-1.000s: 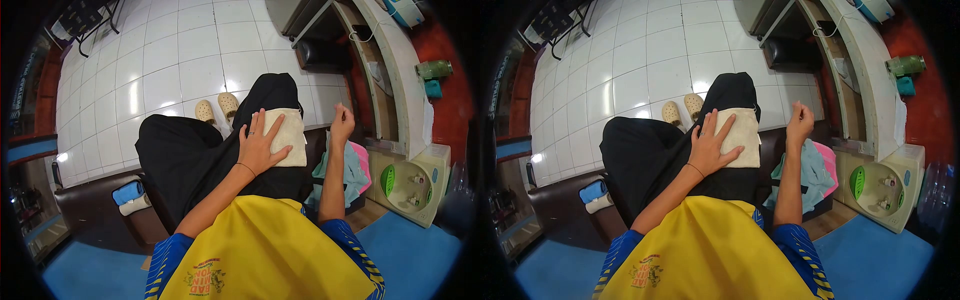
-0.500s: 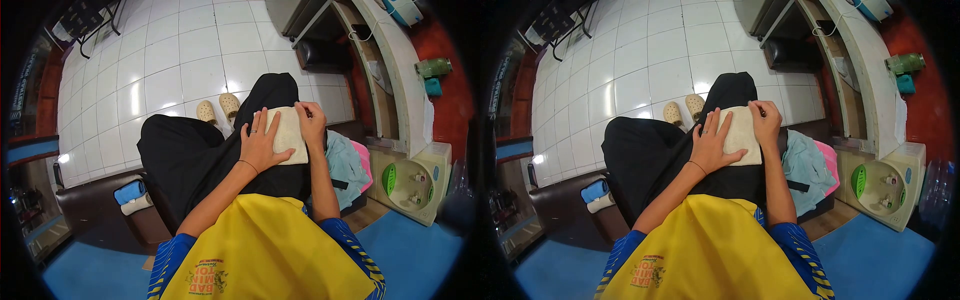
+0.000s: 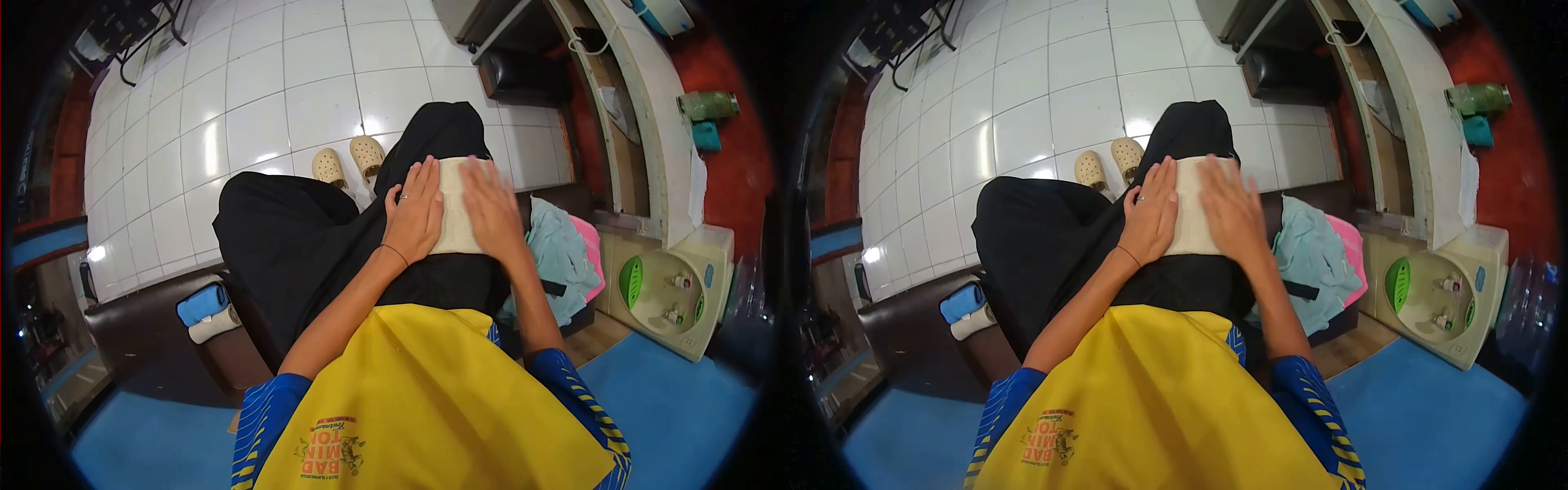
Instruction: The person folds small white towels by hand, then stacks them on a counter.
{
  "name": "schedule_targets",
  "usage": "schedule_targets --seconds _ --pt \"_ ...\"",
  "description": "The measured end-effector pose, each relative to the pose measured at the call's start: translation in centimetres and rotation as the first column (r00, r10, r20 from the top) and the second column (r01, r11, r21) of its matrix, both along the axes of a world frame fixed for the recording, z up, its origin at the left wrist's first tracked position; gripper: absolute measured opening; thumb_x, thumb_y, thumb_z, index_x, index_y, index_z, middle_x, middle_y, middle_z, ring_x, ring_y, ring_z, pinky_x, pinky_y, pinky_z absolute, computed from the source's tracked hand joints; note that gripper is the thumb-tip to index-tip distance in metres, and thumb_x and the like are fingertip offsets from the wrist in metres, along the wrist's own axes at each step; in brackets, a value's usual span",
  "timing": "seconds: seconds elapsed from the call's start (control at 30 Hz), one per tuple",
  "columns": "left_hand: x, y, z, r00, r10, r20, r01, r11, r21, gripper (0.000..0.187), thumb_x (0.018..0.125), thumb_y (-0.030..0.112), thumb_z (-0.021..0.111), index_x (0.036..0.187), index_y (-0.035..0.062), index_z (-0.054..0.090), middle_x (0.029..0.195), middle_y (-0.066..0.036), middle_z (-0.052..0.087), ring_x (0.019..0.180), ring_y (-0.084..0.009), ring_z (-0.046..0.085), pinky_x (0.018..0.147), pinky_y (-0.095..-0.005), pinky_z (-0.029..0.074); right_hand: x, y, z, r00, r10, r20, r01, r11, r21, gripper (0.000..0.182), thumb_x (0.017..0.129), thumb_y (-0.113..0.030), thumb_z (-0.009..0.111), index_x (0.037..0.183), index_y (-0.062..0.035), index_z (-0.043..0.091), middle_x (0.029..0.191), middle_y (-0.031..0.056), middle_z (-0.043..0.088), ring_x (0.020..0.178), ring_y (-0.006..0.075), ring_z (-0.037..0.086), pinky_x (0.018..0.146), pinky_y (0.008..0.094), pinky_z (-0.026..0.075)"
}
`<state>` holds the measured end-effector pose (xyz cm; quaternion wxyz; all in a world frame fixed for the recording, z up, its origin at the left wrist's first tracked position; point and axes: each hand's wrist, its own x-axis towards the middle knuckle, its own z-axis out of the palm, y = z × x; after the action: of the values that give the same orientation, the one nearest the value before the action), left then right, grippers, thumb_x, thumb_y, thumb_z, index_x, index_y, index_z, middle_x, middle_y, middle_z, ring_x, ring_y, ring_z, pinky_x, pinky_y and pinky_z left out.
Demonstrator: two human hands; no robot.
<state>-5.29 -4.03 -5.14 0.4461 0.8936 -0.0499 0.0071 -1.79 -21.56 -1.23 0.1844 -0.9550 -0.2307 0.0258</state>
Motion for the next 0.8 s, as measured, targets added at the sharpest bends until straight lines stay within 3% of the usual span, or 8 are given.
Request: schedule_targets --seconds 0.1,0.23,0.33,0.43,0.53,0.63,0.67,0.8 --pt "0.0 0.2 -0.3 1.000 -0.015 -0.004 0.015 1.000 0.024 0.054 0.100 0.021 0.032 0.152 0.0040 0.030 0.158 -0.010 0.030 0.146 -0.0251 0.028 0.110 -0.0451 0.023 2.1 -2.4 -0.4 0.976 -0.217 -0.027 0.200 0.935 -0.293 0.044 0.103 -0.028 0.040 0.140 -0.0055 0.051 0.150 0.0146 0.043 0.142 0.0375 0.034 0.114 0.0561 0.024" --pt "0.1 0.8 -2.4 1.000 -0.025 -0.007 0.024 0.996 -0.086 0.055 0.107 0.028 0.016 0.157 0.0059 0.015 0.159 -0.009 0.030 0.145 -0.0223 0.030 0.111 -0.0390 0.019 1.9 -1.6 1.9 0.964 -0.244 0.103 0.233 0.966 0.111 0.042 0.102 -0.020 0.043 0.137 0.0029 0.051 0.146 0.0230 0.044 0.141 0.0393 0.035 0.114 0.0519 0.026" --pt "0.8 1.6 -1.5 0.985 -0.055 -0.162 -0.037 0.853 -0.520 0.064 0.106 0.046 0.003 0.158 0.0100 0.000 0.158 -0.011 0.033 0.144 -0.0243 0.031 0.111 -0.0398 0.023 -0.2 2.4 3.4 0.983 -0.104 0.153 0.068 0.973 0.222 0.042 0.099 -0.017 0.049 0.136 0.0030 0.051 0.145 0.0216 0.047 0.139 0.0390 0.038 0.115 0.0502 0.027" --pt "0.8 2.0 -1.8 0.992 -0.055 -0.117 -0.018 0.835 -0.550 0.062 0.106 0.044 0.005 0.158 0.0097 0.006 0.158 -0.014 0.031 0.144 -0.0255 0.031 0.112 -0.0412 0.023 -1.4 3.4 1.2 0.998 -0.001 0.061 -0.014 0.970 0.241 0.044 0.093 -0.022 0.061 0.132 -0.0017 0.057 0.143 0.0174 0.050 0.137 0.0379 0.041 0.113 0.0505 0.029" --pt "0.6 2.3 -0.8 0.985 -0.082 -0.153 -0.004 0.869 -0.494 0.060 0.107 0.038 0.012 0.156 0.0037 0.018 0.158 -0.018 0.030 0.142 -0.0271 0.032 0.113 -0.0394 0.022 -1.0 3.3 0.4 0.994 -0.103 0.043 0.091 0.968 0.233 0.044 0.080 -0.027 0.078 0.116 -0.0042 0.069 0.136 0.0158 0.057 0.130 0.0361 0.048 0.107 0.0446 0.037" --pt "0.4 2.2 -1.0 0.984 -0.078 -0.159 -0.004 0.888 -0.461 0.061 0.107 0.038 0.014 0.157 0.0038 0.005 0.158 -0.011 0.032 0.142 -0.0236 0.034 0.112 -0.0386 0.020 -0.4 3.9 0.9 0.984 -0.139 0.107 0.116 0.973 0.197 0.040 0.077 -0.029 0.079 0.110 -0.0083 0.073 0.121 0.0110 0.062 0.117 0.0316 0.054 0.100 0.0446 0.039" --pt "0.4 2.0 -0.8 0.987 -0.062 -0.145 -0.015 0.877 -0.479 0.062 0.107 0.039 0.014 0.157 0.0042 -0.001 0.158 -0.010 0.032 0.141 -0.0227 0.034 0.112 -0.0382 0.019 -0.1 4.3 0.7 0.976 -0.168 0.140 0.131 0.962 0.241 0.034 0.076 -0.028 0.079 0.103 -0.0083 0.075 0.106 0.0098 0.064 0.108 0.0289 0.055 0.097 0.0435 0.041" --pt "0.0 2.2 -0.2 0.981 -0.096 -0.166 0.020 0.911 -0.411 0.064 0.107 0.039 0.017 0.156 0.0045 -0.008 0.158 -0.008 0.032 0.142 -0.0223 0.034 0.112 -0.0373 0.019 1.9 4.0 0.1 0.990 -0.134 0.050 0.120 0.968 0.219 0.024 0.081 -0.023 0.074 0.099 -0.0068 0.073 0.098 0.0119 0.063 0.103 0.0300 0.057 0.092 0.0427 0.043"
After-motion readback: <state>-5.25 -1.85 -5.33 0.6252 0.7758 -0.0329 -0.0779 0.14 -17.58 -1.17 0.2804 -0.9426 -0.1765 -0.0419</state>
